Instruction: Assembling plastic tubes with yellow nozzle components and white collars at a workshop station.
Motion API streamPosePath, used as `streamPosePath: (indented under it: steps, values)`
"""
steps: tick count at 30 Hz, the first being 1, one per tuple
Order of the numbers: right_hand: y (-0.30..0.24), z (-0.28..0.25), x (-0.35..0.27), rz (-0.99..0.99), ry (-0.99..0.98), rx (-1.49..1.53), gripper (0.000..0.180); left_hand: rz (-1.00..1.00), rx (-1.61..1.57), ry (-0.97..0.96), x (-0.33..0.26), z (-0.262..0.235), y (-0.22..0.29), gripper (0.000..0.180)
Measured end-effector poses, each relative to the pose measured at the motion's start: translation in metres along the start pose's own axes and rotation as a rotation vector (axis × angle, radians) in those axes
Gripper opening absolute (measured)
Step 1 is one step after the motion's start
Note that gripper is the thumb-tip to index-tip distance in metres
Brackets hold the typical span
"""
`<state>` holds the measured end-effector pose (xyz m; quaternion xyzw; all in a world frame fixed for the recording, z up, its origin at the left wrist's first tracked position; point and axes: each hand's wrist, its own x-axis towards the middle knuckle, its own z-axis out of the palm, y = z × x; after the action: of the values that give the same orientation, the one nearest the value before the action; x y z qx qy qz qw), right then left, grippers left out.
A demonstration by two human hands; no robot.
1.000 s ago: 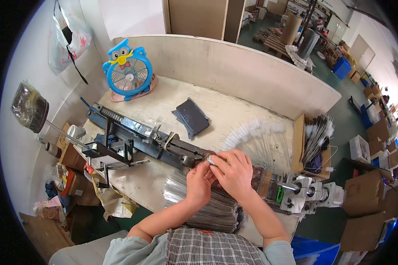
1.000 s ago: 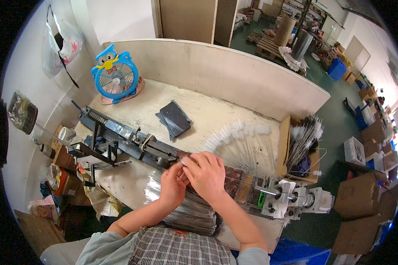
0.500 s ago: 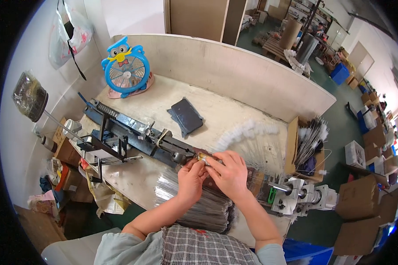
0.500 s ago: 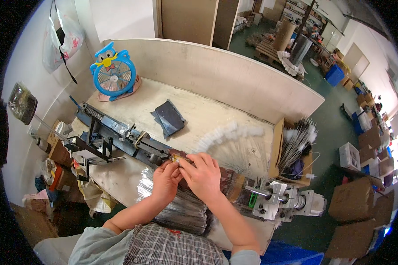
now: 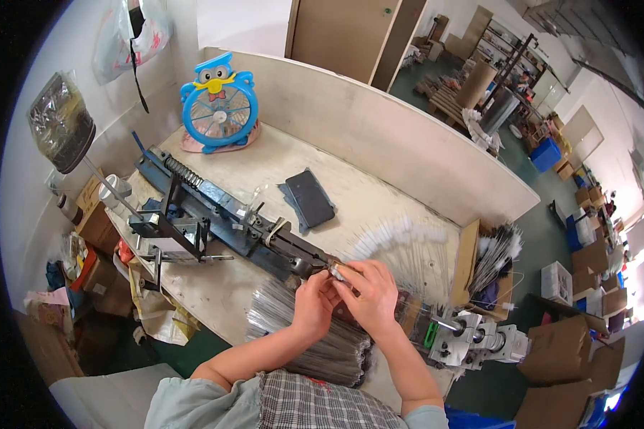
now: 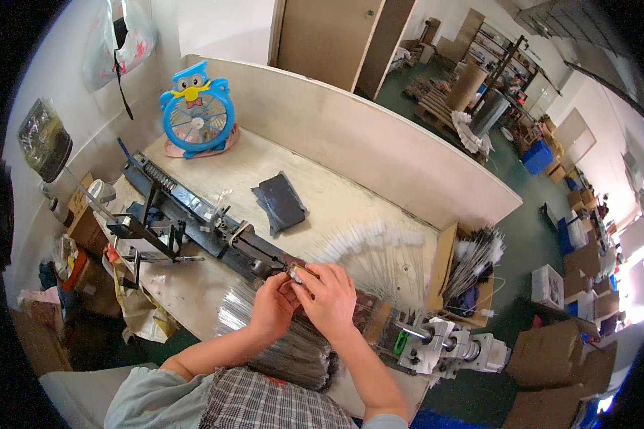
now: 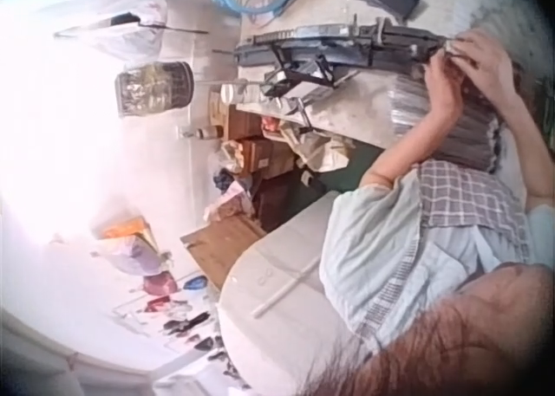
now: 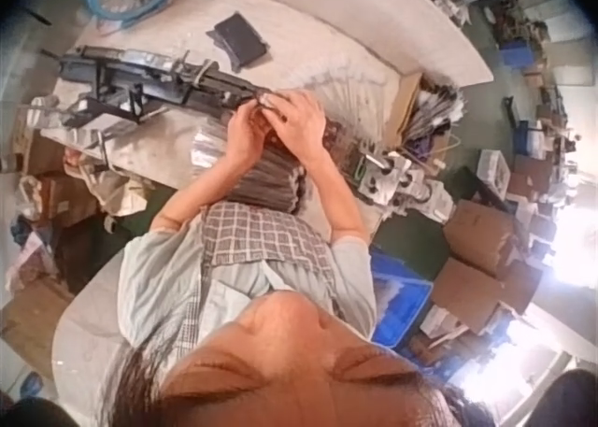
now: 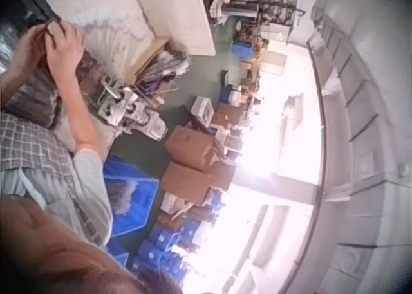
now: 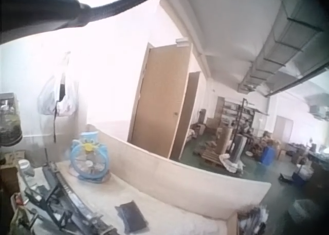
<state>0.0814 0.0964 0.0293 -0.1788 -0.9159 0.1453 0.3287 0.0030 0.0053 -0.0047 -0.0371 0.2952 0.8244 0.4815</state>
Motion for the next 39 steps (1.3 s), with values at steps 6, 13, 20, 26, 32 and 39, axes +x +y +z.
streamPosePath:
  steps: [6,13,20,26,32,39]
  values:
    - [-0.007,-0.002,0.005,0.006,0.034,-0.001,0.027,-0.023,0.046,0.019,0.002,-0.003,-0.002,0.024]
    - [-0.001,-0.007,-0.006,0.003,0.104,-0.069,0.027,0.011,0.061,0.041,-0.001,0.001,-0.002,0.016]
    - [0.001,-0.009,-0.010,0.004,0.083,-0.089,0.023,0.050,0.086,0.040,-0.001,0.005,-0.001,0.010]
    - [0.005,-0.006,-0.011,0.010,0.102,-0.068,0.022,0.056,0.103,0.055,-0.001,0.008,-0.003,0.012]
    - [0.003,-0.006,-0.010,0.024,0.097,-0.038,0.021,0.062,0.125,0.031,0.001,0.003,-0.003,0.014]
    - [-0.002,-0.020,-0.005,0.022,0.054,-0.038,0.024,0.054,0.171,0.044,0.001,0.007,-0.003,0.015]
